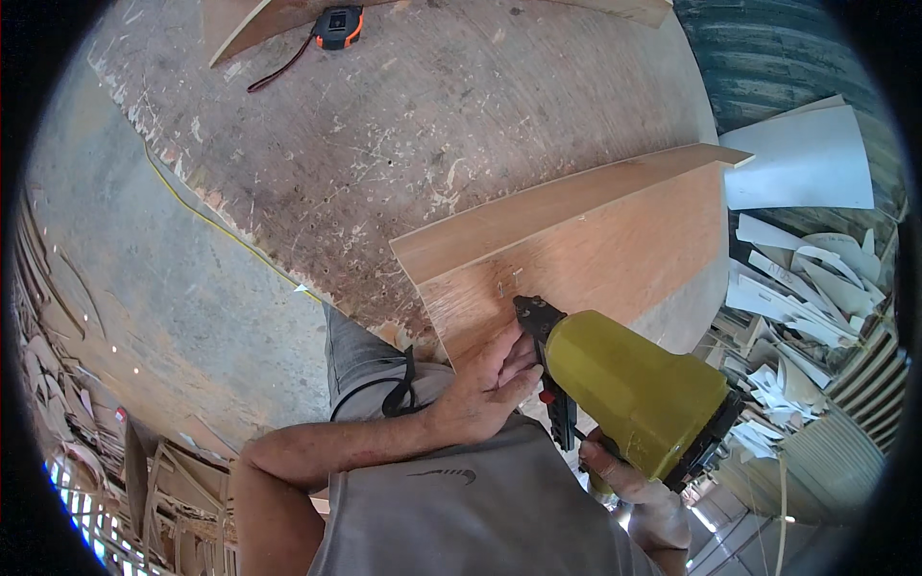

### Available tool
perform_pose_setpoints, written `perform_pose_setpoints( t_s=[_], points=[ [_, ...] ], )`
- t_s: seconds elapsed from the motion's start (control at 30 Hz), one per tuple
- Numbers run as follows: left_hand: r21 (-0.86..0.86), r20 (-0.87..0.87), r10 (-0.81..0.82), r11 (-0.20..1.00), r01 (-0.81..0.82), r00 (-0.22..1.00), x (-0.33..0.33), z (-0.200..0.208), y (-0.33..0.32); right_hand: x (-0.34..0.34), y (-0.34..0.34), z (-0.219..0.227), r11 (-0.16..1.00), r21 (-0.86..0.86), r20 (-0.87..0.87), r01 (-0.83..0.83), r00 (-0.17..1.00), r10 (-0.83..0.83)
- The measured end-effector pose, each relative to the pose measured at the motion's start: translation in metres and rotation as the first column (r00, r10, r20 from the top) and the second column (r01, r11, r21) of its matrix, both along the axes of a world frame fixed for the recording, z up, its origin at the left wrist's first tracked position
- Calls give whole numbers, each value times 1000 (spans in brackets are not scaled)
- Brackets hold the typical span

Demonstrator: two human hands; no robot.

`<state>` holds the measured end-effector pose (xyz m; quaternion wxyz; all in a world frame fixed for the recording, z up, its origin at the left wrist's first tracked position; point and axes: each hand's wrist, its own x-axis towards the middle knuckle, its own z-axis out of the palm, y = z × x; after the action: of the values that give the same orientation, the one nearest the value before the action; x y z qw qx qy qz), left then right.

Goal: The person marks a curved wooden panel with a pen and ruler, then uses a nail gun to attach thin wooden strips along the edges. They repeatedly hammer small wooden blocks into place between the strips and the panel, adjusting and repositioning the pieces throughout the process.

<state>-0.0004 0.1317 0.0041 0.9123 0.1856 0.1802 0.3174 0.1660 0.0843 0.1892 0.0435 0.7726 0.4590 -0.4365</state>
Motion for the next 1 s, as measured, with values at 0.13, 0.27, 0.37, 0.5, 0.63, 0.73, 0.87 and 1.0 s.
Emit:
perform_pose_setpoints(
  t_s=[0.13,0.27,0.37,0.5,0.63,0.73,0.87,1.0],
  points=[
    [30,-32,61,998,-60,998,3,-1,-2,-2,7,5,998,-21,-20,53,998,-54],
    [20,-10,44,999,-44,999,-1,2,1,-11,10,10,966,-70,-56,250,966,-254],
    [-3,-41,-19,1000,18,999,-9,7,3,-20,6,11,833,-70,-103,548,827,-553],
    [43,-284,-25,998,39,959,-50,6,-2,-10,-22,13,781,102,-259,616,774,-578],
    [-358,-455,-86,929,-93,886,-98,-43,7,3,-58,12,657,287,-320,697,716,-620],
    [-617,-325,-174,784,-69,930,-88,-65,42,14,-78,9,602,330,-318,727,686,-654],
    [-538,-279,-118,841,-54,953,-47,-66,66,18,-104,1,508,370,-402,778,627,-668],
    [-556,-203,36,818,-146,978,-30,-54,62,23,-128,-7,452,416,-446,789,610,-655]
  ],
)
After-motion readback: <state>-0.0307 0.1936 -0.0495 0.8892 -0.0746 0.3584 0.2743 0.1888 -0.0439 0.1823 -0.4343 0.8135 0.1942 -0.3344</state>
